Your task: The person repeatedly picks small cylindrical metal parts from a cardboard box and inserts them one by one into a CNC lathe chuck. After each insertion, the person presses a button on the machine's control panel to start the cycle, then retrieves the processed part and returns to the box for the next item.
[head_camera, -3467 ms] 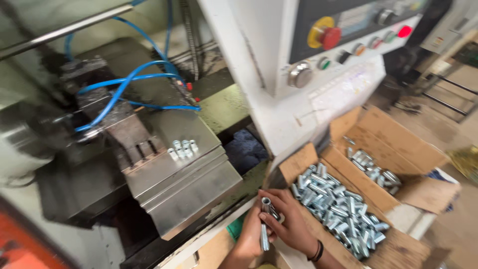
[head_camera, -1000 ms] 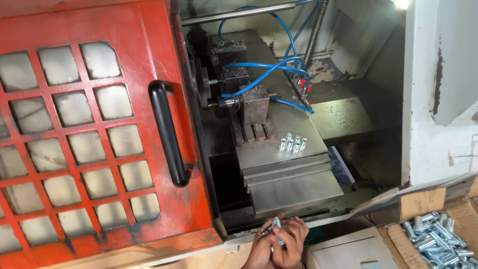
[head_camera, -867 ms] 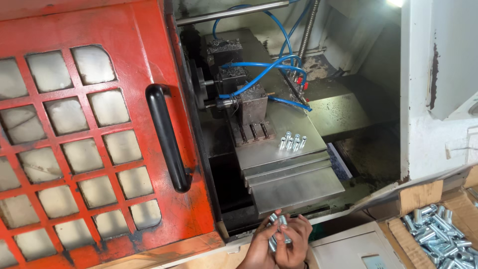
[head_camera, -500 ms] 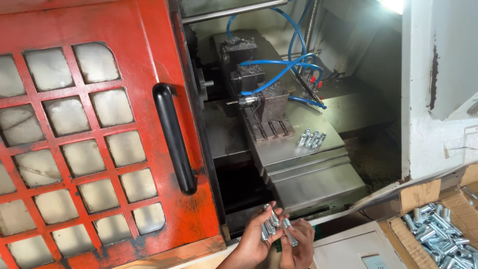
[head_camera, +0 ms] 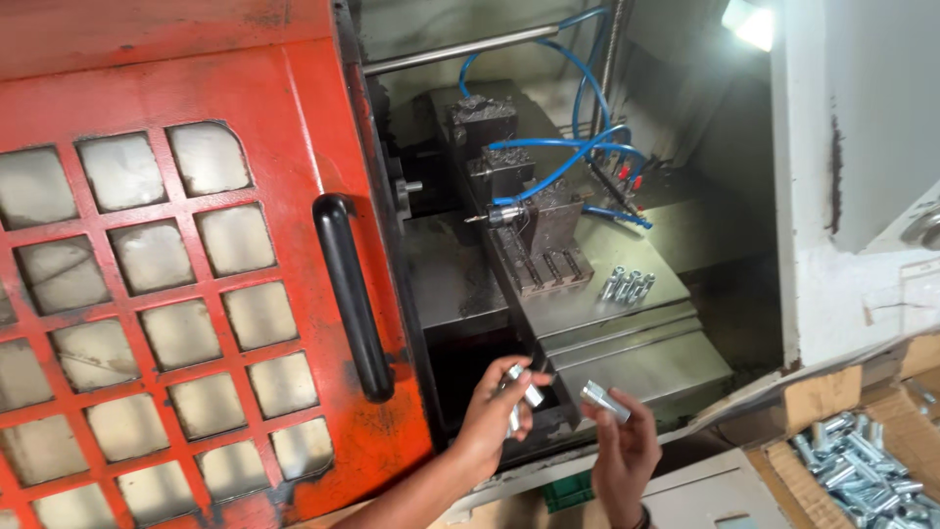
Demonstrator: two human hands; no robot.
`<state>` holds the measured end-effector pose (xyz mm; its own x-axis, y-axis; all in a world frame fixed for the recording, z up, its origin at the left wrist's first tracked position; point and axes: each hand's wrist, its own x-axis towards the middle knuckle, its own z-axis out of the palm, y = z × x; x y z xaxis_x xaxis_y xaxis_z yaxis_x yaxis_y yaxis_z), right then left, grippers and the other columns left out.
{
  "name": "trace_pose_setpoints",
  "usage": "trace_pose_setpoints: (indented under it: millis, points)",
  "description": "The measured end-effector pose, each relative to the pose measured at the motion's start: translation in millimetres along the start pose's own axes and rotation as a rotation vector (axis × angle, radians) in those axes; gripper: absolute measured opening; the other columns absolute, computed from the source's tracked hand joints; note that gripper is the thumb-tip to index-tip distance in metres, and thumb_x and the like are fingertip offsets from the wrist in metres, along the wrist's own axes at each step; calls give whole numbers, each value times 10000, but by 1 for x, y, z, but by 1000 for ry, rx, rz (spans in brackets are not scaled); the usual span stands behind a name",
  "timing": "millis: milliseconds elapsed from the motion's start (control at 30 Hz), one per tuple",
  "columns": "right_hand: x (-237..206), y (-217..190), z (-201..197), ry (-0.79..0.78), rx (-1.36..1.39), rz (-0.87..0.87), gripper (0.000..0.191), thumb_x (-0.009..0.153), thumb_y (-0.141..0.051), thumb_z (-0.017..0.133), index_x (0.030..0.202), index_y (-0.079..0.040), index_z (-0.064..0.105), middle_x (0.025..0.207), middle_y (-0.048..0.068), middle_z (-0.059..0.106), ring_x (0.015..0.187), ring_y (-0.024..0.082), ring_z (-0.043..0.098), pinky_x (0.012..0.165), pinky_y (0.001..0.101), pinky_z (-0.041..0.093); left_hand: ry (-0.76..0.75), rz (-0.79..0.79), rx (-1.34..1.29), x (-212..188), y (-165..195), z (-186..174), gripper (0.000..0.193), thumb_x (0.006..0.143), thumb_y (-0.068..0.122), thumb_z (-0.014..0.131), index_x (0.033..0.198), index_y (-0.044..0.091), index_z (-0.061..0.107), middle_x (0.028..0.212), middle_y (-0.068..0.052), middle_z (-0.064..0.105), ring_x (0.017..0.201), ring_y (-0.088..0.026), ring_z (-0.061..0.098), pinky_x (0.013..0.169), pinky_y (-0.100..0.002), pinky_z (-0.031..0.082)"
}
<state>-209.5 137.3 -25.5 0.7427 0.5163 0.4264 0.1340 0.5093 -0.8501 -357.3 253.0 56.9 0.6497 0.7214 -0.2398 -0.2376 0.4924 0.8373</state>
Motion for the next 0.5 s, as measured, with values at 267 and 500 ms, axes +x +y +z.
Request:
trace_pose_setpoints:
  millis: [267,500]
  points:
    - [79,36,38,-236,154,633,378,1006,-213,538,1287,32,597,1023,111,686,822,170,654,666,320,540,-31,124,72,7,37,29,420,1031,221,576,1435,115,532,1086,-92,721,564,-55,506,467,-216,416]
    - [148,149,139,-942,208,334,513,1120,-387,523,1481,-29,453,1382,127,611,1164,184,658,924,365,534,47,250,-87,46,75,59,380,1026,213,577,1383,85,547,1122,-60,736,564,-61,523,457,-210,404]
